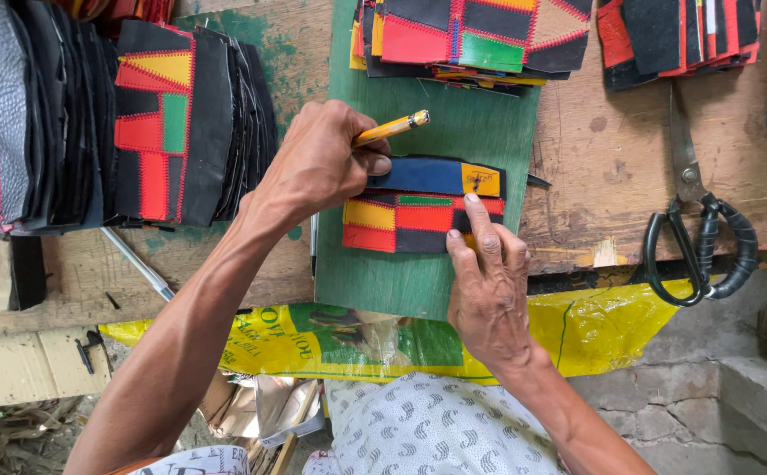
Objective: The person marks and cuts colorful patterned leather pieces on a green cutting mat. They use a pencil and a metal ruler to draw straight lines, then cut the leather with scissors. Finished pieces are stacked on the table.
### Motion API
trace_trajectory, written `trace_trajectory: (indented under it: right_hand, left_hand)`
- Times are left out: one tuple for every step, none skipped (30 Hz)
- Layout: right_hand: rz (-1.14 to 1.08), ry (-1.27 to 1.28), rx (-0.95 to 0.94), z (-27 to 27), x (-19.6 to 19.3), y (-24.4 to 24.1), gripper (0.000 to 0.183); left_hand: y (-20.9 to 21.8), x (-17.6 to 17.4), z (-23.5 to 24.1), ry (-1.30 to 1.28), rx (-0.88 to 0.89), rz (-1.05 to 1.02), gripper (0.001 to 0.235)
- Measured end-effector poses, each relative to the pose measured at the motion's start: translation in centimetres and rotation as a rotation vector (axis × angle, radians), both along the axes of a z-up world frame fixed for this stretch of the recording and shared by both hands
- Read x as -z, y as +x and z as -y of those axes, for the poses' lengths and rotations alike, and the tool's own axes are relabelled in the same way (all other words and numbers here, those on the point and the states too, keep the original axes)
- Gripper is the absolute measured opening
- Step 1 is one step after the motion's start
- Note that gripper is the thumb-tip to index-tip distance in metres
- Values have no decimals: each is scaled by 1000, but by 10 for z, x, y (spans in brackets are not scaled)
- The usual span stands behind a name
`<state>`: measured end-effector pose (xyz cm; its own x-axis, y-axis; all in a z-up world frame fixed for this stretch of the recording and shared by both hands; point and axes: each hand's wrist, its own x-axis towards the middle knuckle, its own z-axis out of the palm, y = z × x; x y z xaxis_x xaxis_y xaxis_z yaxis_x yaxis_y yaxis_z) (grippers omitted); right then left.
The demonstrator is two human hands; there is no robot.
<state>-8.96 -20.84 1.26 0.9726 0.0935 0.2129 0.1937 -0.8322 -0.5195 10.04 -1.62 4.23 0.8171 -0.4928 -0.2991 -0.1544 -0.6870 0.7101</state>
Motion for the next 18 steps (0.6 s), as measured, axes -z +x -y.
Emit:
trace_trajectory:
  right_hand:
    - [-4, -6, 5, 0, 0, 0, 33]
    - [-7, -12, 10, -1, 1, 1, 32]
    - [-2, -7, 8, -1, 1, 1, 33]
    - [2, -2, 7, -1, 1, 1, 34]
    - [6, 3, 5, -1, 2, 0, 35]
    - [6, 5, 5, -1, 2, 0, 36]
    - [5, 6, 6, -1, 2, 0, 36]
    - [4, 8, 6, 0, 3, 0, 36]
    - [3, 12, 7, 0, 2, 0, 36]
    - [4, 17, 7, 0, 3, 1, 36]
    - [5, 22, 6, -1, 3, 1, 36]
    - [6, 21, 6, -1, 3, 1, 36]
    - [6, 21, 5, 0, 3, 1, 36]
    - [7, 21, 4, -1, 3, 1, 36]
    - [6, 24, 2, 0, 3, 1, 36]
    - [6, 28, 1, 0, 3, 1, 36]
    - [7, 31, -1, -1, 2, 1, 36]
    - [5, 30, -1, 0, 2, 1, 36]
  left_hand:
    - [0, 0, 0, -2, -2, -1, 16]
    - [-1, -1, 0, -4, -5, -1, 16]
    - [-1, 0, 0, -7, -8, -2, 16]
    - [-1, 0, 0, -8, -11, -1, 16]
    - [-1, 0, 0, -10, -15, -1, 16]
    - [-1, 0, 1, -12, -17, 1, 16]
    - [-1, 1, 1, -15, -12, 3, 16]
    - [-1, 1, 1, -17, -8, 5, 15]
    - [-1, 1, 1, -19, -3, 7, 15]
    - [-1, 0, 1, -20, -5, 10, 16]
    - [-1, 0, 1, -21, -6, 14, 16]
    - [-1, 0, 1, -22, -7, 16, 17]
    - [-2, 0, 1, -18, -7, 17, 17]
    - [-2, 0, 1, -13, -7, 19, 17]
    - [-2, 1, 1, -8, -8, 21, 17]
    - [-2, 1, 1, -5, -6, 25, 17]
    - [-2, 1, 1, -2, -5, 29, 17]
    - [-2, 1, 2, 0, -3, 32, 17]
